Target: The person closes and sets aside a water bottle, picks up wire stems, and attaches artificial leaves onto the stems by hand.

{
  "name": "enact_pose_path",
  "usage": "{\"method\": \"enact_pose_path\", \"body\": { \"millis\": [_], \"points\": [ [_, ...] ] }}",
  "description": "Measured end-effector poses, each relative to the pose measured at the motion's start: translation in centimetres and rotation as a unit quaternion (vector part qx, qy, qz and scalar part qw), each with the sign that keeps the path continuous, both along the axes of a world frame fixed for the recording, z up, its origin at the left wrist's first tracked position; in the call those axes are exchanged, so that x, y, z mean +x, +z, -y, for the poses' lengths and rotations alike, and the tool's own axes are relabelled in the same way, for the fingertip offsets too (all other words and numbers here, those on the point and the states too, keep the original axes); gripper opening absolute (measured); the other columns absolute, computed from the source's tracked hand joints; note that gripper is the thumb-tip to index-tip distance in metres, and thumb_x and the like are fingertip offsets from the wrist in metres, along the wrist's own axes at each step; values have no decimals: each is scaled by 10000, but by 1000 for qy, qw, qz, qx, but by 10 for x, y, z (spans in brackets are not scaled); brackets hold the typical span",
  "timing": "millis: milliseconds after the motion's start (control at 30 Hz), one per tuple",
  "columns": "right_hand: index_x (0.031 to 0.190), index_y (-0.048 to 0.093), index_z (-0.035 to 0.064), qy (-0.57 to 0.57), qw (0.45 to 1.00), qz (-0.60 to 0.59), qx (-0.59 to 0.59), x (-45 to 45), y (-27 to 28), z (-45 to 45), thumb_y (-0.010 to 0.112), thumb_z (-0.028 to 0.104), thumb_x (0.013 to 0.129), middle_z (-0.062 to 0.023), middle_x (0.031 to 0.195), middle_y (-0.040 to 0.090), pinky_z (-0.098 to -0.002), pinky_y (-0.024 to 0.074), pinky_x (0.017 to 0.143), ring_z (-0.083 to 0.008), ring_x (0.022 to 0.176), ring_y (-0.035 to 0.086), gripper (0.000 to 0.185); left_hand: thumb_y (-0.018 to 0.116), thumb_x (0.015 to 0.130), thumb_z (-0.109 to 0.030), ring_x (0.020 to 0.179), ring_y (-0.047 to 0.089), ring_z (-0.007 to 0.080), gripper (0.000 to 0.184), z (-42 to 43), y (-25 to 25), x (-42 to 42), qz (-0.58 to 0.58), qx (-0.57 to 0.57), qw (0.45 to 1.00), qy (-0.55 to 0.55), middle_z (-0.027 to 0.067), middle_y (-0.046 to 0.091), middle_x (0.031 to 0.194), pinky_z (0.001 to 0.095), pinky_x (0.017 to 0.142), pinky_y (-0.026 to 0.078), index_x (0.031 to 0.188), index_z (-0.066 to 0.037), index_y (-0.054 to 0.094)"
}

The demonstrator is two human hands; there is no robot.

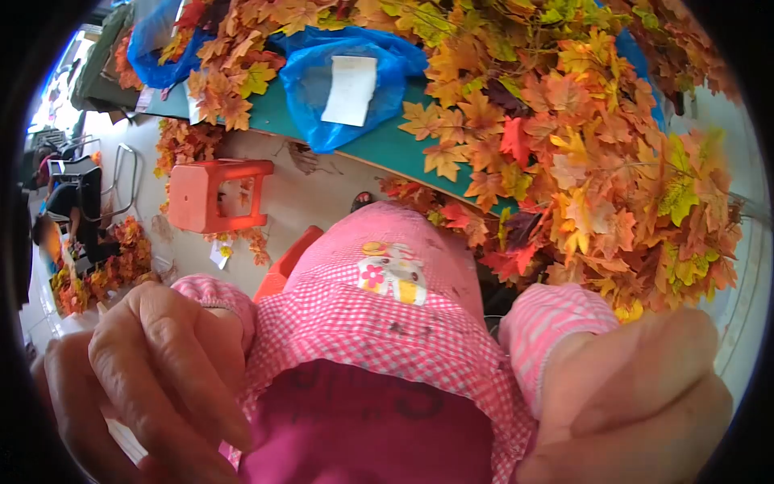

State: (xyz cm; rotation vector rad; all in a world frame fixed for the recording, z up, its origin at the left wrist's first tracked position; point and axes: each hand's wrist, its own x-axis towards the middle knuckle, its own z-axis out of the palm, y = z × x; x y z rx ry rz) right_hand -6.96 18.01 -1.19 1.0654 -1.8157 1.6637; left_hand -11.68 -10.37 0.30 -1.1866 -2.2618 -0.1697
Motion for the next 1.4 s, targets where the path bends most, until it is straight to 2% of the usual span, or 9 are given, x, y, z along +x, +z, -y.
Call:
{"method": "enact_pose_path", "body": {
  "millis": [67,100,167,467,1000,1133,1267,1300,1400],
  "points": [
    [1010,531,105,2,1000,-2,-6,2,-2,-2,365,414,953,2,724,521,-288,334,544,-141,576,441,356,663,793,-75,661,583,136,126,4,-2,3,-104,-39,988,110,41,548,684,235,511,484,756,-1,567],
    [1014,529,103,4,1000,-2,-6,3,0,-2,362,415,955,1,726,522,-289,334,544,-142,577,441,359,629,818,-84,635,565,102,115,8,-14,-1,21,197,979,-37,25,539,686,221,504,465,797,5,560],
    [1020,527,101,7,1000,-1,7,7,4,-5,355,418,958,-2,729,524,-290,335,545,-144,579,443,366,595,841,-96,608,546,70,113,9,-36,-13,210,508,791,-267,9,531,689,207,500,444,840,9,554],
    [1051,516,91,14,999,20,46,3,10,-6,325,429,973,-13,745,533,-296,340,548,-153,586,449,396,592,828,-114,603,535,96,108,24,-39,-7,307,566,678,-354,6,541,700,213,525,430,865,-15,570],
    [1104,495,72,30,994,29,106,10,16,-51,273,450,999,-34,773,549,-306,348,554,-170,598,460,450,585,805,-145,595,515,141,136,18,-40,-2,280,590,672,-349,2,559,719,224,570,404,908,-58,600],
    [899,542,-6,-110,987,-29,-115,2,-22,-52,408,233,883,-59,714,509,-313,384,535,-164,564,429,275,584,799,-153,593,511,152,148,11,-57,-7,240,599,721,-253,0,563,724,227,581,398,919,-69,607],
    [910,607,-36,-359,896,87,-247,-70,-86,-34,446,158,942,-60,783,569,-236,424,567,-127,617,535,254,592,830,-136,737,591,194,204,4,-105,-27,231,408,883,-9,86,632,841,317,638,481,986,-8,615],
    [951,638,-6,-462,874,131,-71,-90,-112,-47,504,230,938,-53,815,618,-226,433,560,-120,637,570,272,583,840,-159,785,605,235,305,2,-117,-31,298,286,910,39,128,634,905,358,667,496,1107,-10,586],
    [997,669,41,-408,841,349,69,-159,-209,-81,615,236,863,-50,793,677,-258,485,636,-145,682,619,242,596,840,-172,819,619,311,292,4,-162,-35,487,107,867,24,172,613,969,398,699,501,1090,-21,587]
  ]
}}
